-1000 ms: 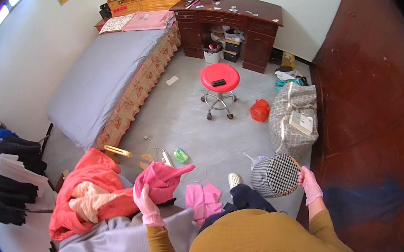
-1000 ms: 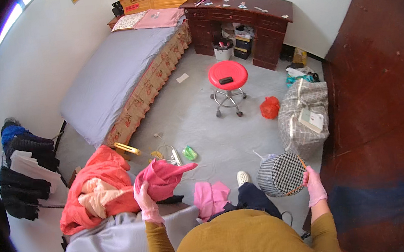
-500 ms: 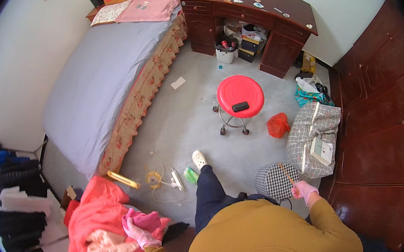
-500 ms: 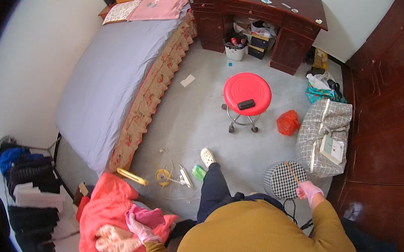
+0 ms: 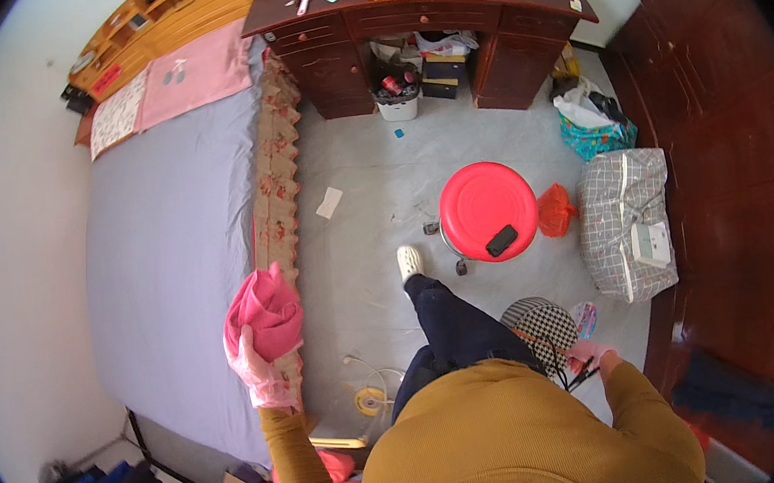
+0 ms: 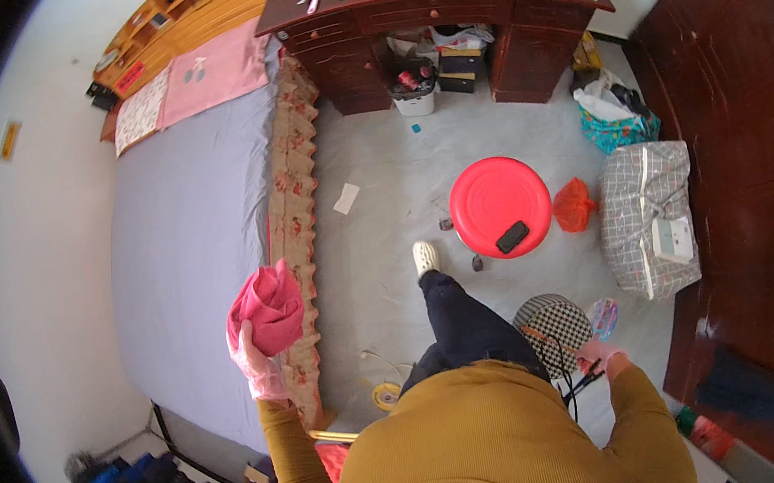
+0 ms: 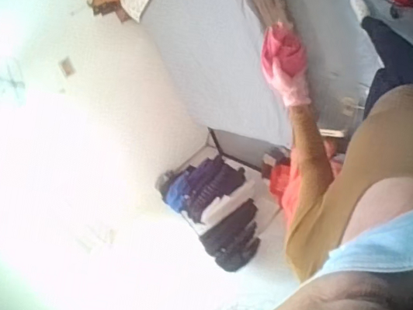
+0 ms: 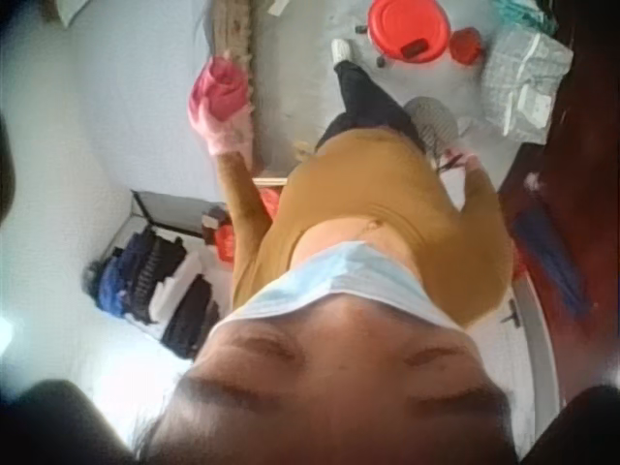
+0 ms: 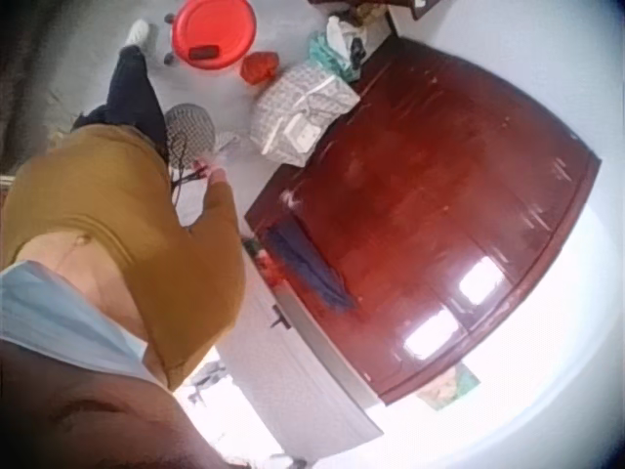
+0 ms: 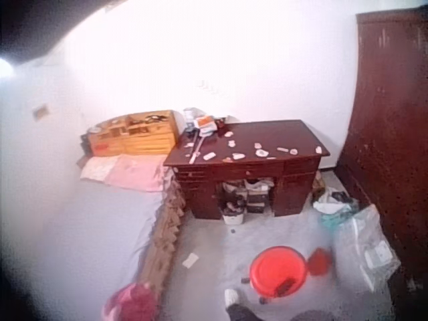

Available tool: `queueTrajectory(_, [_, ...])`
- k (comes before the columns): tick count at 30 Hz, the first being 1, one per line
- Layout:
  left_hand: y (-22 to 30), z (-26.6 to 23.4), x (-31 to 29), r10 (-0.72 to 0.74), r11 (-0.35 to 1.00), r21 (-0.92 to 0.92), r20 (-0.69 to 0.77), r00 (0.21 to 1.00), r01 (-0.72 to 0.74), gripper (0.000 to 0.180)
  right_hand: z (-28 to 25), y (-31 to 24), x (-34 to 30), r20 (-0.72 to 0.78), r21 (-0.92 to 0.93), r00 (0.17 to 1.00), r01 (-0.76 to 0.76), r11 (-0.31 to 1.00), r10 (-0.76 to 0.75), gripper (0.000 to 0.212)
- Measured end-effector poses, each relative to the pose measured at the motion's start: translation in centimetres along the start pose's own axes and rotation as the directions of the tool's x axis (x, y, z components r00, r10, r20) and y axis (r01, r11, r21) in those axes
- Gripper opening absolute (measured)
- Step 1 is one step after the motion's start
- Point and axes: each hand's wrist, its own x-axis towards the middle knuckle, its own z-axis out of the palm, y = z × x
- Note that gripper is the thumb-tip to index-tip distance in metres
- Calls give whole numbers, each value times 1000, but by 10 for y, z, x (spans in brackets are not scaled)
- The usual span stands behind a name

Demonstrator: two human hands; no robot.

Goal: The person wipes a wooden desk and drawer with a pink cloth, moves items on the desk, opens a drawer to retrieve a small box and a plastic bag, then washes the cloth in a basin of water and wrings it out. The person continues wiping the desk and drawer front.

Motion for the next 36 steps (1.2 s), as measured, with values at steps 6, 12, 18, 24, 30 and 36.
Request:
queueTrajectory(6, [-14,27,138,5,992,125,132,991,-22,44,35,-100,-16,91,200,994,45,979,-64,28])
queueTrajectory(12, [-45,38,244,-257,964,104,166,952,243,35,77,-177,-39,111,186,994,-4,983,-17,27])
queueTrajectory(18, [-67,57,371,-489,871,133,340,803,474,38,121,-266,-39,152,207,988,-25,978,-7,26])
queueTrajectory(24, [-66,156,497,-371,879,418,298,879,229,44,182,-374,8,156,319,980,-170,933,125,27])
queueTrajectory(30, [-74,254,564,-452,825,557,549,703,96,48,188,-420,65,0,-265,988,147,953,-152,17])
queueTrajectory(36, [-85,350,559,-465,792,610,635,617,-30,44,179,-492,117,52,-112,962,272,956,-268,26])
